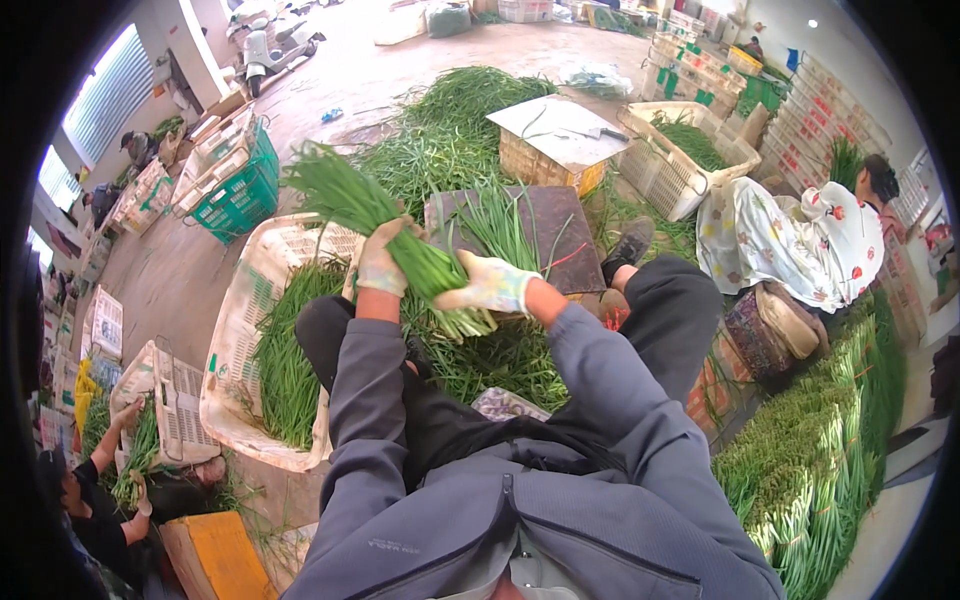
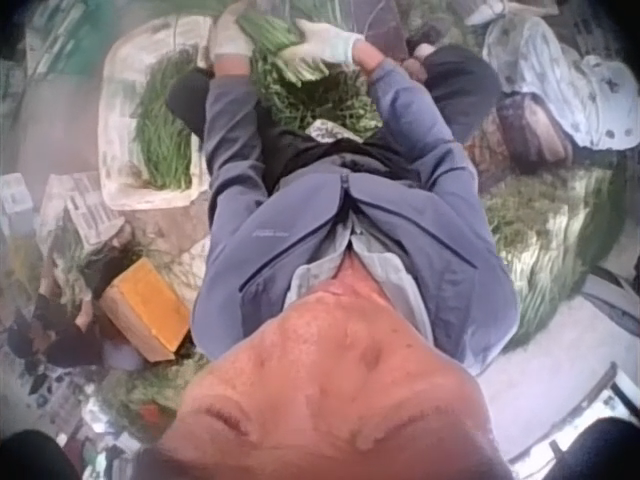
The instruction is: The person picks up a handful of chives from a basket, aligns the root ends, and ties them together with a red string.
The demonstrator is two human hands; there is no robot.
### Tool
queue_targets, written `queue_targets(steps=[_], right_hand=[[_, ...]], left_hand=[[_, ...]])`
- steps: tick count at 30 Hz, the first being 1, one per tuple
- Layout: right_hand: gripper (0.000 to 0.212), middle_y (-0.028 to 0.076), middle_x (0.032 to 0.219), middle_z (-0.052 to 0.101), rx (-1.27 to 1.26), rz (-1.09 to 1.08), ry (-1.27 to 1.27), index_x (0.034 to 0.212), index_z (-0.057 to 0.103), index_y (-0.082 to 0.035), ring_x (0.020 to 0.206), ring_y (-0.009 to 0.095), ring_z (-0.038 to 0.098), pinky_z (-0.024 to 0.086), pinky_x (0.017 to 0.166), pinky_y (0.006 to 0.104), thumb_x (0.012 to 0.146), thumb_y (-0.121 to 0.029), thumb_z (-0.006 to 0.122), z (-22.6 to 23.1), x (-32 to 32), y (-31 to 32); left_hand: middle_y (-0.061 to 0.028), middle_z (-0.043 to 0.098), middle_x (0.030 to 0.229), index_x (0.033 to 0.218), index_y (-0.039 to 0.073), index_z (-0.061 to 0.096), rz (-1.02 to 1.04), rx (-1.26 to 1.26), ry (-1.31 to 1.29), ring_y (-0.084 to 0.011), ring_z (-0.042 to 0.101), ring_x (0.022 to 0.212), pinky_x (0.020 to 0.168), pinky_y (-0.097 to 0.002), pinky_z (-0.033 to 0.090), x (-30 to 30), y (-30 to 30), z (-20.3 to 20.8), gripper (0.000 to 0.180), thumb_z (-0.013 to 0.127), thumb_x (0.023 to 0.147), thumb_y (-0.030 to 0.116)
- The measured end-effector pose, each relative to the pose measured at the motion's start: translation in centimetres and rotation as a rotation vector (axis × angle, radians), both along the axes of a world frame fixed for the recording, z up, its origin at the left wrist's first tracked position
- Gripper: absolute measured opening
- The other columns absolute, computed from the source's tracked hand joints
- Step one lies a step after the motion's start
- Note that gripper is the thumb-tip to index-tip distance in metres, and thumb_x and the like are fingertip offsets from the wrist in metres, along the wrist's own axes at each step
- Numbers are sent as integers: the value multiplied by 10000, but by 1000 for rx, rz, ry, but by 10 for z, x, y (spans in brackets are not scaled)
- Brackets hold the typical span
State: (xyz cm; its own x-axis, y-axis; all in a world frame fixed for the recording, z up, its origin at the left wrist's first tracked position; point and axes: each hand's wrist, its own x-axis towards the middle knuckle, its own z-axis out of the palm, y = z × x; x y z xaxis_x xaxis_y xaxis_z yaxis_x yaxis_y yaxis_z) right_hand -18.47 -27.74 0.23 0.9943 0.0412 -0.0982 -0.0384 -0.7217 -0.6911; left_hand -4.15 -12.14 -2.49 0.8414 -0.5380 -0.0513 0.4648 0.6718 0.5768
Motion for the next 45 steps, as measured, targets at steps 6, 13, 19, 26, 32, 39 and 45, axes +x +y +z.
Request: queue_targets(steps=[6, 13, 19, 26, 32, 39, 45], right_hand=[[792, 163, 1104, 663, 512, 29, -158, 1260, 499, 54, 1002, 242, 633, 502, 899, 359, 665, -330, 854, -36, 29, 13], [343, 114, 954, 703, 1346, -67, 136, 1120, 649, 20, 786, 203, 679, 557, 716, 333, 795, -75, 700, -28, 26, -20], [339, 124, 915, 704, 1583, -53, 157, 1147, 633, -5, 731, 242, 688, 563, 646, 365, 819, -82, 667, -37, 31, -14], [333, 147, 862, 693, 1601, 143, 266, 1059, 650, 31, 698, 252, 667, 547, 670, 348, 880, -233, 551, -89, 40, -15], [494, 190, 1114, 656, 2110, 283, 723, 1266, 572, 11, 880, 233, 667, 554, 777, 342, 851, -255, 613, -135, 22, -1], [374, 99, 1081, 657, 992, -73, 201, 1259, 548, 28, 1027, 167, 626, 505, 909, 321, 989, -229, 566, -138, 62, -28], [489, 183, 1182, 633, 401, 29, -365, 1258, 573, -1, 1072, 294, 623, 471, 968, 292, 828, -160, 742, -93, 60, -16]], left_hand=[[-102, 708, 1019, 1123, 24, 651, 101, 270, 142, -267, 679, 885, 813, -396, 555, -18, -30, -4, 253, 647, 908, 159], [-135, 584, 1309, 1342, 82, 540, 12, 514, -217, -267, 548, 1227, 1051, -453, 418, -22, 31, 12, 363, 478, 1005, 202], [-78, 574, 1292, 1326, 119, 531, -209, 607, -1161, -271, 493, 1234, 1055, -459, 392, -29, 32, -80, 442, 421, 1017, 414], [-123, 613, 1234, 1340, 81, 510, -574, -529, -71, -294, 626, 993, 870, -406, 530, -24, -14, -84, 720, 487, 917, 663], [-134, 591, 1290, 1464, 38, 387, -58, -158, -47, -272, 589, 1151, 982, -429, 494, -17, -34, -59, 884, 654, 846, 611], [-63, 656, 903, 1257, 46, 571, 109, 89, 108, -200, 641, 742, 710, -340, 558, 31, 16, -95, 373, 644, 896, 108], [-63, 656, 938, 1242, 57, 592, 342, 198, 103, -179, 643, 712, 654, -339, 562, 27, 6, -87, 399, 660, 849, 60]])
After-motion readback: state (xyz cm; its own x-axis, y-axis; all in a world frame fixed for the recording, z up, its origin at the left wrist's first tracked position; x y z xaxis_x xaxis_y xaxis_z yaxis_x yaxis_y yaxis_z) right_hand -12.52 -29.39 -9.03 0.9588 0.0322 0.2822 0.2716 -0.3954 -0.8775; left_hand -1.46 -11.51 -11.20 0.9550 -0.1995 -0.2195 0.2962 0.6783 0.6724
